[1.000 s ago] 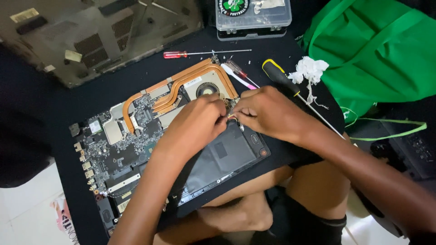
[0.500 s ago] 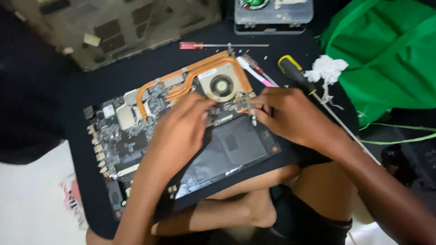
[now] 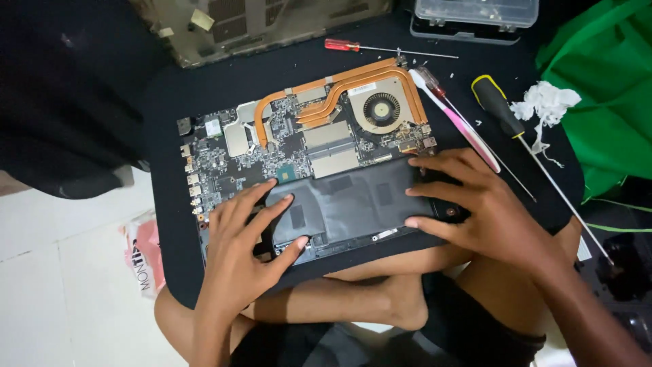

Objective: Cleaning internal laptop components with a brush and cloth, then installing the battery and reassembling the case.

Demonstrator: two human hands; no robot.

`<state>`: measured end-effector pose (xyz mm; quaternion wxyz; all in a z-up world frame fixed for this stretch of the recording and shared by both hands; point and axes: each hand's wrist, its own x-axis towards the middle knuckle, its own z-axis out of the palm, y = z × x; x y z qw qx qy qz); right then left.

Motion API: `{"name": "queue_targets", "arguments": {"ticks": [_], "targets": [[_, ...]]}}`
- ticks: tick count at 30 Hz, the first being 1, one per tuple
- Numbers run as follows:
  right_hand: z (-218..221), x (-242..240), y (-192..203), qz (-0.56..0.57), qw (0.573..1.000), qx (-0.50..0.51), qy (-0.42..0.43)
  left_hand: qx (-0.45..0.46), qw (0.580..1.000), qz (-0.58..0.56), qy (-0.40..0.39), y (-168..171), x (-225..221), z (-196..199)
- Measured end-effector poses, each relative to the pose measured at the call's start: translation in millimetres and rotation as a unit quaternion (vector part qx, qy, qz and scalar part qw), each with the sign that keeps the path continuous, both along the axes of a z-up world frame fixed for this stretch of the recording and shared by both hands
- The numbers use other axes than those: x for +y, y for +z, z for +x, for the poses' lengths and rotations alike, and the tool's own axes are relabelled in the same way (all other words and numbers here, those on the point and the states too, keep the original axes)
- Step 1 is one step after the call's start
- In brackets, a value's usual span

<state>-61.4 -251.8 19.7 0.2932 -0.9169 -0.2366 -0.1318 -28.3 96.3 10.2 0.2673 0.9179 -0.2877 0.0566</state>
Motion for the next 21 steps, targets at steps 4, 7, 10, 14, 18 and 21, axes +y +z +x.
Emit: {"name": "queue_targets", "arguments": {"ticks": [4,7,10,14,18,21], "targets": [[-2,6,4,0.008,1.000,0.021,-0.016,-0.016,0.999,-0.026,-0.018,-4,8,2],[-3,9,7,-0.001,1.000,0.022,-0.021,-0.010,0.999,-0.015,-0.045,-3,15,4],[-1,8,5,-0.019,0.999,0.018,-0.021,0.057,0.997,-0.011,-0.056,4,20,8],[-2,6,0,-0.038,0.998,0.037,-0.028,0.062,0.996,-0.019,-0.061,2,22,8],[-2,15,8,-0.061,0.998,-0.008,-0.024,0.049,0.996,-0.045,-0.061,-1,21,8],[2,40,13,-0.062,0.996,-0.063,-0.012,0.034,0.997,-0.053,-0.035,-7,24,4]]}}
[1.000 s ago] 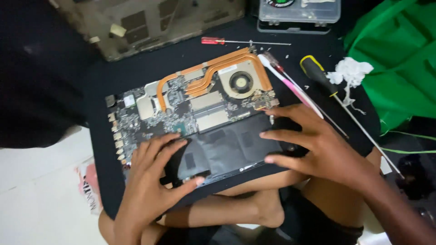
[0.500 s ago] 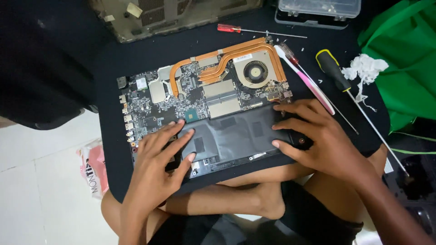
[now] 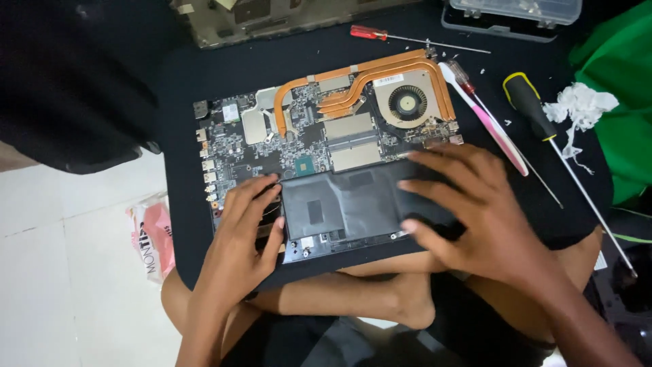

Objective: Cleaning internal laptop components with a brush and cloth, then installing the battery and reassembling the case.

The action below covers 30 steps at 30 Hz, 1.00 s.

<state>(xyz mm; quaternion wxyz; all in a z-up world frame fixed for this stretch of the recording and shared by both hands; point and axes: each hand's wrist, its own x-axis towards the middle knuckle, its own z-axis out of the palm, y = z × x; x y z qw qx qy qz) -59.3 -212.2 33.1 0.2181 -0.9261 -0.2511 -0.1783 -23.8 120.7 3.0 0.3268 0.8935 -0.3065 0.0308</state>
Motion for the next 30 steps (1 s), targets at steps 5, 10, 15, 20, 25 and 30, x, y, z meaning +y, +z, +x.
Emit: {"name": "queue_targets", "arguments": {"ticks": [5,10,15,20,25,30], "targets": [[20,49,-6,-0.002,0.992,0.042,0.119,-0.034,0.999,-0.017,-0.024,2,-2,0],[27,73,-22,-0.037,0.988,0.091,0.119,-0.037,0.999,0.022,-0.024,9,-6,3],[22,79,-29,-0.107,0.990,0.051,0.076,-0.082,0.995,0.060,-0.026,3,-4,2],[23,79,-29,-0.112,0.989,0.049,0.078,-0.174,0.976,0.135,0.004,8,-9,2],[36,64,-18,-0.054,0.990,0.080,0.105,-0.186,0.972,0.141,0.010,-3,-12,-7],[114,37,56,-0.008,0.999,0.033,-0.017,-0.171,0.979,0.107,0.037,-11,-12,-7]]}}
